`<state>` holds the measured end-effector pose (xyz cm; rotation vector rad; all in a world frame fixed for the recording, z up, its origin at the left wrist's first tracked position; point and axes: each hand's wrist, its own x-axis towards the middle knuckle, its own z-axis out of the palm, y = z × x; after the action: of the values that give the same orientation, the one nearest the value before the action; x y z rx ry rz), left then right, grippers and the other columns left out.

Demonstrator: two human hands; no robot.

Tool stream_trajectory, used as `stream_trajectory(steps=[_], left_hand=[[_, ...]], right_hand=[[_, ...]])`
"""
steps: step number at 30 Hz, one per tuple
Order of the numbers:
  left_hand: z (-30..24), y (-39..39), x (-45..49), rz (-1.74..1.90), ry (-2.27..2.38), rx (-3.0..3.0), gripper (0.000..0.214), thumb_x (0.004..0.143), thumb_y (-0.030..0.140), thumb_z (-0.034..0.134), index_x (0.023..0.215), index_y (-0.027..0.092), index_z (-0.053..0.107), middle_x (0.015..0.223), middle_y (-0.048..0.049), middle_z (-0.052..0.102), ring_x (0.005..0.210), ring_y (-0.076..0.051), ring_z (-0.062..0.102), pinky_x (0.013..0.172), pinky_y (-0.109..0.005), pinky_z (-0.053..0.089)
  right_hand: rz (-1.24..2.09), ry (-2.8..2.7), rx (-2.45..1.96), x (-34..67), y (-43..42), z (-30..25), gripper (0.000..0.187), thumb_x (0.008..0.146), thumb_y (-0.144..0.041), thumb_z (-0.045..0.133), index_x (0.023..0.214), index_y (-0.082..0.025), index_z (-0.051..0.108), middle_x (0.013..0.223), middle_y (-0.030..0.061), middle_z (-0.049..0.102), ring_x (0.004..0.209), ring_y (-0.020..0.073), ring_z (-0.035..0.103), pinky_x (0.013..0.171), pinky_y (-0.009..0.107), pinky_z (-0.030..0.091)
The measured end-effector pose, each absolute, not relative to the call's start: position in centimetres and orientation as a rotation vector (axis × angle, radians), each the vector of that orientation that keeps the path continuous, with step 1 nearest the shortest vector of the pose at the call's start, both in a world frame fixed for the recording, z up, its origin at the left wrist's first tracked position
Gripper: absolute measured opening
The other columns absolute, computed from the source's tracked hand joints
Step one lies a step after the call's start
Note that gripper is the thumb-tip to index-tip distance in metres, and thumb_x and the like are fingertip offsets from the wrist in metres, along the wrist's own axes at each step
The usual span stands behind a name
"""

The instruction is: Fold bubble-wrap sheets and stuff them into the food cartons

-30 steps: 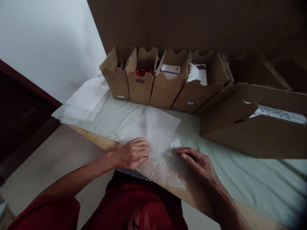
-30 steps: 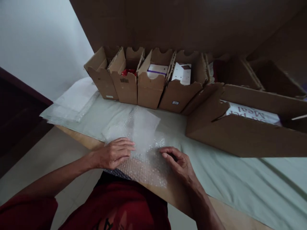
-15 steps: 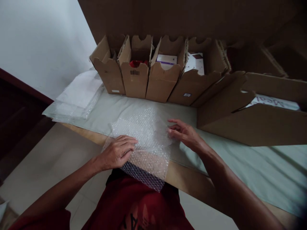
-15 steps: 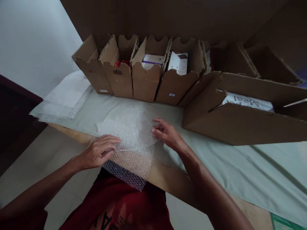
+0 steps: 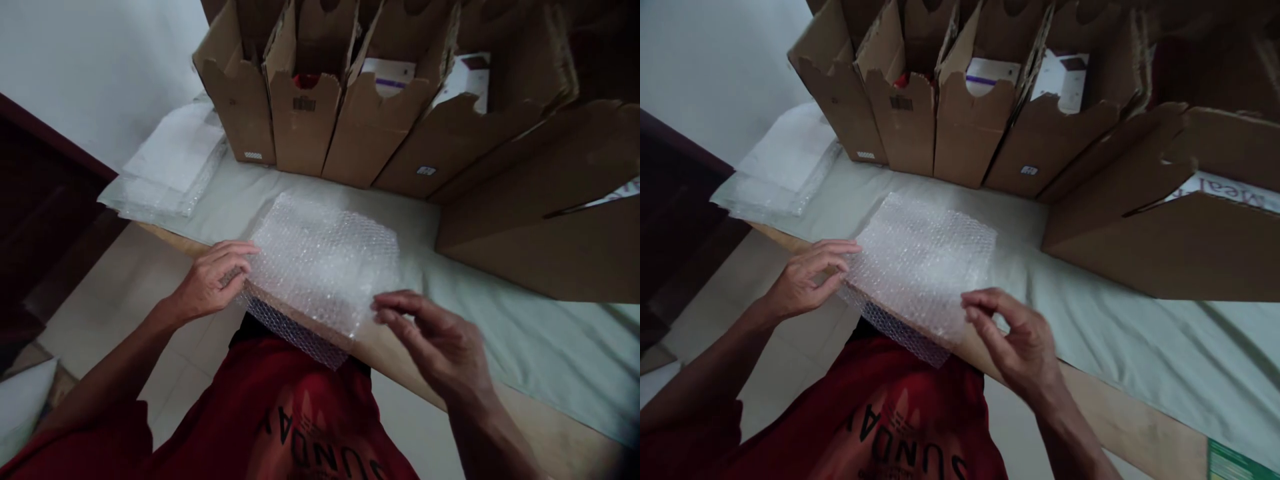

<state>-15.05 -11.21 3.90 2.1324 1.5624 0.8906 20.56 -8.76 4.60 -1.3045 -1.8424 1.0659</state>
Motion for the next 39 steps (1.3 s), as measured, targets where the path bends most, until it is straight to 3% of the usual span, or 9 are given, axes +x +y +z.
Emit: stream_trajectory(steps=[6, 11, 21, 26, 29, 33, 39], left_hand=[[0.5, -14.7, -16.8, 0.859, 1.734, 2.133, 0.011, 0.086, 0.017, 0.057, 0.082, 0.024, 0.064, 0.119, -0.009, 0.077, 0.119, -0.026, 0.069, 0.103, -0.048, 0.056], [-0.3, -16.3, -17.0, 0.896, 1.749, 2.162, 0.013, 0.085, 0.012, 0.057, 0.083, 0.024, 0.063, 0.123, -0.0096, 0.074, 0.121, -0.027, 0.068, 0.102, -0.046, 0.055], [-0.1, -18.1, -15.2, 0.938, 1.747, 2.158, 0.018, 0.084, 0.009, 0.057, 0.087, 0.025, 0.063, 0.129, -0.0091, 0.071, 0.124, -0.026, 0.066, 0.103, -0.044, 0.056], [-1.0, -18.6, -15.9, 0.949, 1.824, 2.025, 0.026, 0.082, 0.015, 0.061, 0.105, 0.026, 0.066, 0.14, -0.0113, 0.064, 0.126, -0.028, 0.064, 0.104, -0.045, 0.055], [-1.7, -18.8, -16.5, 1.152, 1.988, 1.722, 0.021, 0.085, 0.026, 0.063, 0.106, 0.024, 0.066, 0.127, -0.0111, 0.068, 0.12, -0.028, 0.066, 0.106, -0.045, 0.054], [-3.6, -18.5, -16.4, 1.287, 2.147, 1.156, 0.024, 0.086, 0.038, 0.065, 0.102, 0.021, 0.065, 0.103, -0.0081, 0.072, 0.1, -0.024, 0.071, 0.095, -0.039, 0.058], [-5.8, -17.8, -14.3, 1.327, 2.087, 1.014, 0.037, 0.078, 0.044, 0.073, 0.103, 0.021, 0.06, 0.098, -0.0062, 0.07, 0.097, -0.022, 0.07, 0.089, -0.035, 0.058]], right_hand=[[1.295, -2.034, -1.096, 18.3, -13.2, 0.9, 0.021, 0.099, -0.028, 0.055, 0.104, -0.024, 0.075, 0.094, 0.0059, 0.078, 0.083, 0.0199, 0.075, 0.072, 0.03, 0.061], [1.313, -2.071, -1.143, 18.8, -13.7, -0.3, 0.024, 0.1, -0.029, 0.053, 0.108, -0.023, 0.075, 0.099, 0.0062, 0.079, 0.088, 0.021, 0.076, 0.076, 0.032, 0.062], [1.184, -2.004, -1.224, 19.2, -13.4, 0.3, 0.022, 0.099, -0.034, 0.055, 0.096, -0.024, 0.075, 0.085, 0.0045, 0.078, 0.075, 0.0198, 0.075, 0.068, 0.029, 0.06], [1.144, -2.006, -1.342, 20.6, -12.5, 0.6, 0.023, 0.098, -0.038, 0.056, 0.096, -0.025, 0.075, 0.089, 0.0049, 0.079, 0.078, 0.0216, 0.075, 0.07, 0.031, 0.06], [0.99, -1.976, -1.51, 22.2, -10.7, 0.2, 0.026, 0.095, -0.043, 0.057, 0.096, -0.023, 0.074, 0.093, 0.0066, 0.079, 0.078, 0.0234, 0.074, 0.07, 0.034, 0.06], [0.719, -2.021, -1.694, 23.2, -7.9, -0.9, 0.035, 0.091, -0.048, 0.057, 0.108, -0.021, 0.073, 0.093, 0.0077, 0.078, 0.067, 0.0229, 0.071, 0.065, 0.036, 0.057], [0.396, -2.311, -1.63, 20.1, -6.6, -2.1, 0.045, 0.094, -0.042, 0.054, 0.13, -0.018, 0.066, 0.103, 0.0106, 0.078, 0.075, 0.0287, 0.074, 0.057, 0.036, 0.053]])
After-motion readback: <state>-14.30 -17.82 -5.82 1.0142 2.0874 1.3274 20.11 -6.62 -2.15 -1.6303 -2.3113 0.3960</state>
